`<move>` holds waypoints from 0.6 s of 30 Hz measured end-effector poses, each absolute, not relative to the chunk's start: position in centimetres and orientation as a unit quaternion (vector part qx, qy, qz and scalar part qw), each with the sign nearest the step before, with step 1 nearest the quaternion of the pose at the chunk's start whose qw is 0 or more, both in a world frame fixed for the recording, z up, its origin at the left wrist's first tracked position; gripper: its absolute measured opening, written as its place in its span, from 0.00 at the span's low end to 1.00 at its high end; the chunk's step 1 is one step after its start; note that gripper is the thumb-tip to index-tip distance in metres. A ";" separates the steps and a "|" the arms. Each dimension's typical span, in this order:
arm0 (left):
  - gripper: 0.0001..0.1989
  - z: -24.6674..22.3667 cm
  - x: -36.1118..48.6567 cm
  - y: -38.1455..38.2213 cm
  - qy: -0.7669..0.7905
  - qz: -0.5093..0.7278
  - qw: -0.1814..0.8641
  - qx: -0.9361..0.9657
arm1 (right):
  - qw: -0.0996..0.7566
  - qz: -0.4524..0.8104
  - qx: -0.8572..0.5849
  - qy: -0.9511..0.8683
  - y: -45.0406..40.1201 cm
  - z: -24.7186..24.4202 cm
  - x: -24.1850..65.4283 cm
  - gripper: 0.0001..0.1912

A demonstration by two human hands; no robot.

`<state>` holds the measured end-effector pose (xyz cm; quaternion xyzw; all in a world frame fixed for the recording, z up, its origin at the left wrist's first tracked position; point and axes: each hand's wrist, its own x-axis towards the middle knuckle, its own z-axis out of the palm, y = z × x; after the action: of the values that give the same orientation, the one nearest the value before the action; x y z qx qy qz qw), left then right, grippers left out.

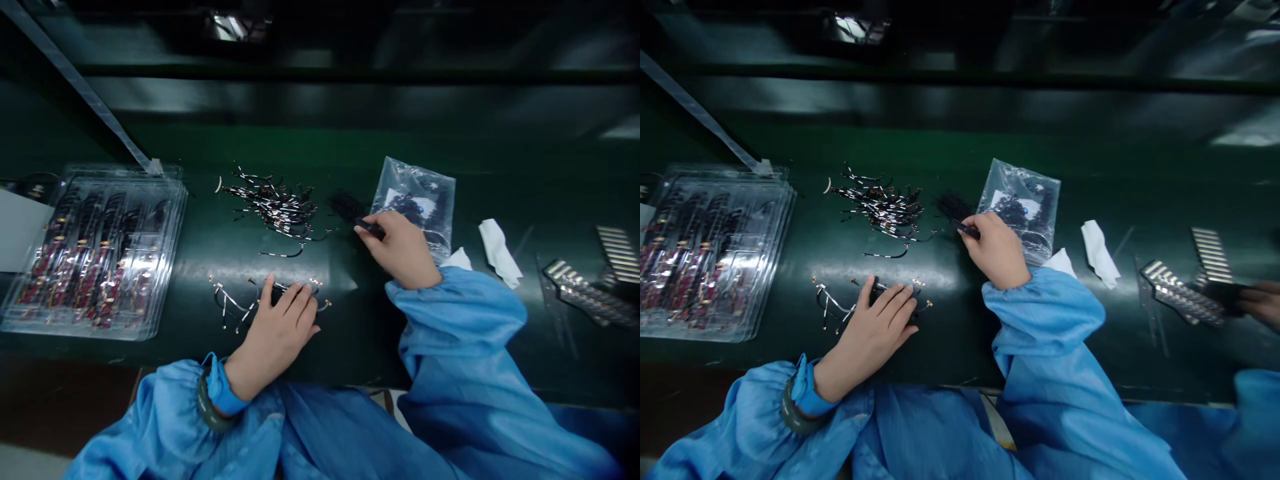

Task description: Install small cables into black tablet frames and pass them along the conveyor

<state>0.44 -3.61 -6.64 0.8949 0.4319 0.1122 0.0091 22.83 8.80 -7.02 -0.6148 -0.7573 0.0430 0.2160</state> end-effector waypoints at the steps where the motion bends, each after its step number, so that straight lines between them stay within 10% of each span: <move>1: 0.16 -6.7 0.4 -3.6 0.433 0.113 0.008 0.894 | 0.213 0.043 -0.614 -0.759 9.0 -7.1 22.8 0.07; 18: 0.15 -7.0 0.4 -3.5 0.436 0.135 0.010 0.890 | 0.254 0.094 -0.622 -0.735 8.3 -5.9 24.3 0.06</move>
<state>0.40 -3.45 -7.01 0.8895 0.4363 0.1354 0.0097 24.27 8.33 -5.89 -0.6221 -0.7347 0.0942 0.2537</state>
